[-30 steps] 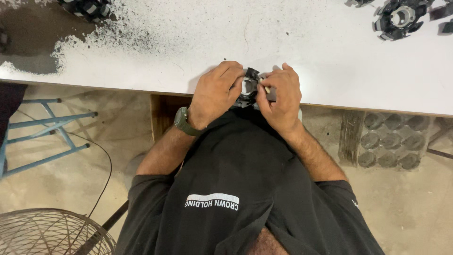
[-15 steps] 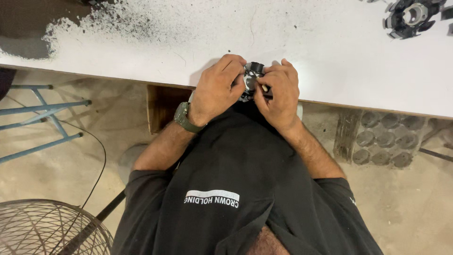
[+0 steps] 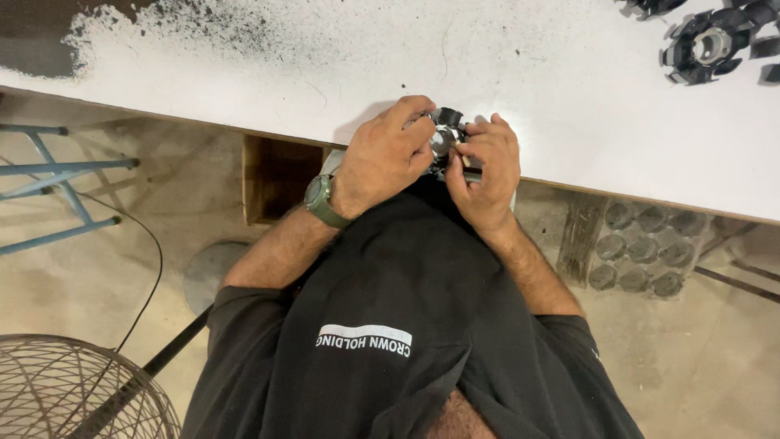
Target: The person sits at a workbench assembling small black plastic housings, pressing metal bushings into each housing by hand and setting completed assemblies aside on the table. They pick up unassembled housings one at a time and work through the pile.
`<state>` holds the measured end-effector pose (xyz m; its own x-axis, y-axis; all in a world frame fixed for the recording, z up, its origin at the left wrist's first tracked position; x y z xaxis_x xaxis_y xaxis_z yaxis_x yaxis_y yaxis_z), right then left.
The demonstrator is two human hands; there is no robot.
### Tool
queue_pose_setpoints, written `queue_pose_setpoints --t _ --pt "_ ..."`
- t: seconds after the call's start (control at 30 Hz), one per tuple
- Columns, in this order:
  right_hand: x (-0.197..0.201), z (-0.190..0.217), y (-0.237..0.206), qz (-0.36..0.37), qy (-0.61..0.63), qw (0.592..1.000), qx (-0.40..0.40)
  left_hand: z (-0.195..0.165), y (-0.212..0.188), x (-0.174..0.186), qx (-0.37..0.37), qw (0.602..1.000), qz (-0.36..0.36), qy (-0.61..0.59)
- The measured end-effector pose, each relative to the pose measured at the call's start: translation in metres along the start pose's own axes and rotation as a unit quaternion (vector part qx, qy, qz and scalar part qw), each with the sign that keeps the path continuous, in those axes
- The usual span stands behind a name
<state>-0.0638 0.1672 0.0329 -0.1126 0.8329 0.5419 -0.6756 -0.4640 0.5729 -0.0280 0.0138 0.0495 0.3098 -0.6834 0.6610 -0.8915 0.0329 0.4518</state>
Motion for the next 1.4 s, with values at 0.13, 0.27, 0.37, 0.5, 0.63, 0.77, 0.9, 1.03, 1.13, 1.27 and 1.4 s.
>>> queue_pose_setpoints --t 0.13,0.27,0.37,0.5,0.63,0.77,0.9,1.03,1.13,1.27,1.4 --pt "0.0 0.001 0.001 -0.001 -0.005 1.0 0.0 0.003 -0.002 0.003 0.033 0.999 -0.02 -0.017" --pt "0.003 0.003 0.002 -0.013 -0.013 1.0 -0.01 -0.003 0.001 0.012 -0.003 0.998 -0.067 -0.014" --pt "0.004 0.005 0.004 -0.011 -0.009 1.0 -0.012 -0.003 0.008 0.012 -0.026 0.999 -0.04 0.0" --pt "0.005 0.004 0.005 -0.004 -0.005 1.0 -0.015 -0.017 0.013 0.007 -0.112 0.991 0.014 0.067" --pt "0.004 0.003 0.004 -0.004 -0.007 1.0 -0.013 -0.021 0.014 -0.003 -0.126 0.988 0.067 0.062" --pt "0.004 -0.001 0.002 -0.008 -0.002 1.0 -0.015 -0.008 0.013 -0.004 -0.023 0.998 0.051 -0.004" --pt "0.007 0.001 -0.002 -0.029 0.036 0.999 0.026 0.0 0.01 0.0 0.021 0.999 0.016 -0.042" --pt "0.002 0.002 -0.003 -0.013 0.018 0.999 0.034 0.002 0.007 0.001 0.03 0.998 0.002 -0.055" --pt "0.001 0.001 -0.002 -0.017 0.008 0.999 0.026 0.004 0.007 -0.001 0.037 0.998 0.003 -0.05" --pt "-0.002 0.001 -0.001 -0.003 -0.01 1.0 0.009 0.004 0.006 0.0 0.031 0.999 -0.006 -0.043" --pt "-0.004 0.0 0.0 0.008 -0.025 1.0 0.006 0.005 0.002 -0.003 0.031 0.999 0.009 -0.027"
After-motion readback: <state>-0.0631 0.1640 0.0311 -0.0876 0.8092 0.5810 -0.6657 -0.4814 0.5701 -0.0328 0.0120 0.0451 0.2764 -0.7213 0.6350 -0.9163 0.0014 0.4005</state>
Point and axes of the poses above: each hand's wrist, its own y-axis towards the middle knuckle, its own x-axis out of the back of the hand, z = x × y, the point moved 8 cm from there along y, towards the middle knuckle, and after that the axes turned 5 degrees about -x, right-handed, at the moved point
